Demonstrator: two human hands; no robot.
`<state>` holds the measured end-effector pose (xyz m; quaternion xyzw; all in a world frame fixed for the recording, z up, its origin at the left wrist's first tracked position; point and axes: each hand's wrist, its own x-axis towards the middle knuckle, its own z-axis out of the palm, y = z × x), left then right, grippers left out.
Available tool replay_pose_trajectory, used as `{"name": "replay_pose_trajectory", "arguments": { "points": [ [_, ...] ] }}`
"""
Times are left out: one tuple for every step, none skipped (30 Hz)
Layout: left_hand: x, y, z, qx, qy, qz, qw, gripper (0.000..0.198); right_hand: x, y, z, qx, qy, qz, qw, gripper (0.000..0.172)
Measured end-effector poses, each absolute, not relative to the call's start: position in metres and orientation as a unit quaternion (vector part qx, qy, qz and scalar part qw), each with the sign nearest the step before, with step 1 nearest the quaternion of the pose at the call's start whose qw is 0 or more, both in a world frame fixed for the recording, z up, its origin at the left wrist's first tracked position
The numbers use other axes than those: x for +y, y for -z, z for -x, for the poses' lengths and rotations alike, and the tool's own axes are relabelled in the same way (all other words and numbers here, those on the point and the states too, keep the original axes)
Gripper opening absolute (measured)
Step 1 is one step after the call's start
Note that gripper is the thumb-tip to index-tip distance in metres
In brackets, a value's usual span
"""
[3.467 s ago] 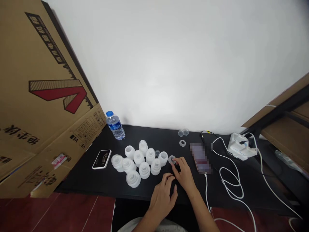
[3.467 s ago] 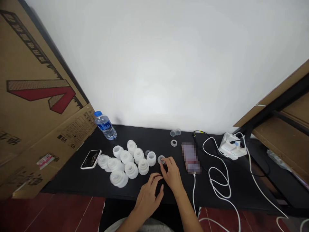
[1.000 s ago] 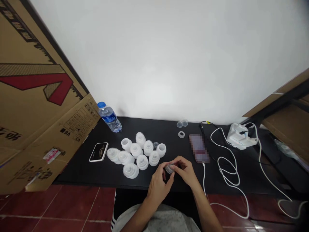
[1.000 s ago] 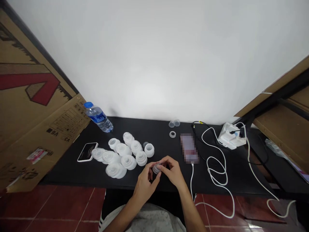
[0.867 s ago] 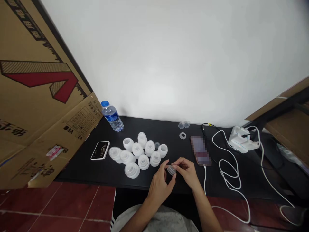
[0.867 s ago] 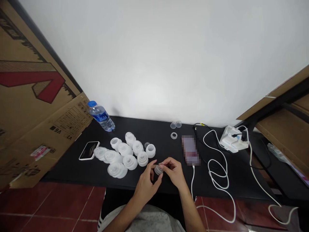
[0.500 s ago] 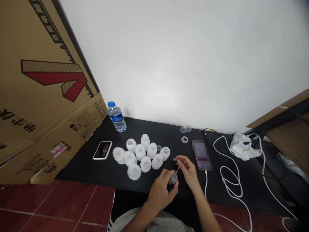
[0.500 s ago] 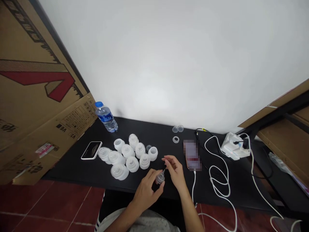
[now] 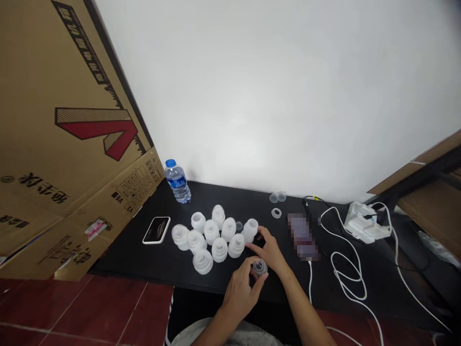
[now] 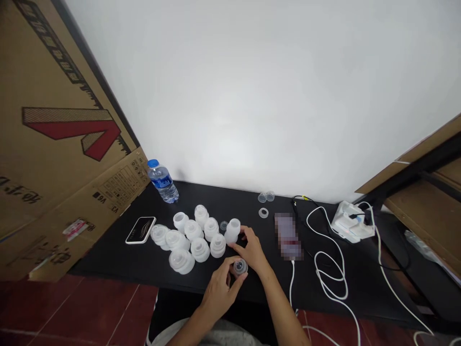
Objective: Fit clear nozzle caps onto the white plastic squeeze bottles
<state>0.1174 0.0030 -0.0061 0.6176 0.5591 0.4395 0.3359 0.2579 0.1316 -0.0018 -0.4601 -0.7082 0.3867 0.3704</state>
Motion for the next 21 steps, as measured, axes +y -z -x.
{"name": "replay_pose_trajectory", "arguments": {
  "points": [
    [0.003, 0.005, -0.117, 0.561, -0.441, -0.613, 0.339, 0.029, 0.130, 0.003, -0.260, -0.697, -0.391, 0.458, 0.388, 0.045],
    [0.003, 0.005, -0.116, 0.561, -0.446, -0.607, 0.344, 0.031, 0.128, 0.003, -0.262, -0.683, -0.401, 0.453, 0.409, 0.044],
    [0.003, 0.004, -0.116, 0.558, -0.453, -0.601, 0.350, 0.032, 0.125, 0.005, -0.266, -0.666, -0.411, 0.448, 0.432, 0.043],
    [0.004, 0.004, -0.115, 0.552, -0.464, -0.595, 0.355, 0.033, 0.121, 0.006, -0.270, -0.647, -0.417, 0.448, 0.454, 0.042],
    [0.004, 0.004, -0.114, 0.543, -0.474, -0.592, 0.360, 0.034, 0.116, 0.008, -0.274, -0.628, -0.417, 0.455, 0.474, 0.042],
    [0.004, 0.003, -0.114, 0.535, -0.480, -0.592, 0.365, 0.035, 0.111, 0.009, -0.279, -0.610, -0.412, 0.467, 0.491, 0.042],
    [0.004, 0.003, -0.114, 0.529, -0.481, -0.593, 0.370, 0.037, 0.104, 0.011, -0.284, -0.595, -0.405, 0.478, 0.504, 0.043],
    [0.005, 0.003, -0.114, 0.524, -0.479, -0.596, 0.375, 0.038, 0.097, 0.013, -0.289, -0.581, -0.401, 0.487, 0.514, 0.044],
    [0.005, 0.003, -0.114, 0.520, -0.477, -0.599, 0.379, 0.039, 0.089, 0.015, -0.294, -0.568, -0.400, 0.492, 0.525, 0.045],
    [0.005, 0.003, -0.115, 0.517, -0.474, -0.600, 0.385, 0.038, 0.082, 0.017, -0.299, -0.553, -0.400, 0.496, 0.536, 0.046],
    [0.006, 0.003, -0.116, 0.514, -0.474, -0.598, 0.392, 0.037, 0.074, 0.018, -0.303, -0.536, -0.399, 0.501, 0.550, 0.046],
    [0.006, 0.003, -0.117, 0.511, -0.476, -0.594, 0.399, 0.034, 0.068, 0.019, -0.307, -0.519, -0.393, 0.509, 0.564, 0.046],
    [0.007, 0.003, -0.118, 0.509, -0.480, -0.587, 0.408, 0.031, 0.062, 0.019, -0.310, -0.502, -0.381, 0.521, 0.576, 0.045],
    [0.008, 0.003, -0.119, 0.507, -0.486, -0.579, 0.414, 0.029, 0.058, 0.019, -0.312, -0.489, -0.364, 0.535, 0.585, 0.043],
    [0.009, 0.003, -0.119, 0.507, -0.490, -0.572, 0.418, 0.028, 0.055, 0.018, -0.314, -0.478, -0.347, 0.550, 0.591, 0.042],
    [0.009, 0.004, -0.120, 0.509, -0.495, -0.568, 0.416, 0.028, 0.053, 0.018, -0.315, -0.471, -0.332, 0.561, 0.593, 0.041],
    [0.010, 0.005, -0.120, 0.512, -0.500, -0.567, 0.408, 0.027, 0.053, 0.017, -0.316, -0.467, -0.322, 0.569, 0.595, 0.041],
    [0.010, 0.007, -0.120, 0.515, -0.505, -0.567, 0.397, 0.026, 0.053, 0.016, -0.316, -0.465, -0.320, 0.572, 0.596, 0.041],
    [0.010, 0.008, -0.120, 0.516, -0.512, -0.568, 0.386, 0.025, 0.054, 0.015, -0.316, -0.464, -0.324, 0.571, 0.595, 0.042],
    [0.010, 0.010, -0.120, 0.516, -0.519, -0.567, 0.377, 0.024, 0.056, 0.014, -0.316, -0.463, -0.332, 0.568, 0.594, 0.042],
    [0.010, 0.013, -0.120, 0.513, -0.529, -0.564, 0.373, 0.023, 0.057, 0.013, -0.315, -0.462, -0.343, 0.564, 0.592, 0.044]
  ]
}}
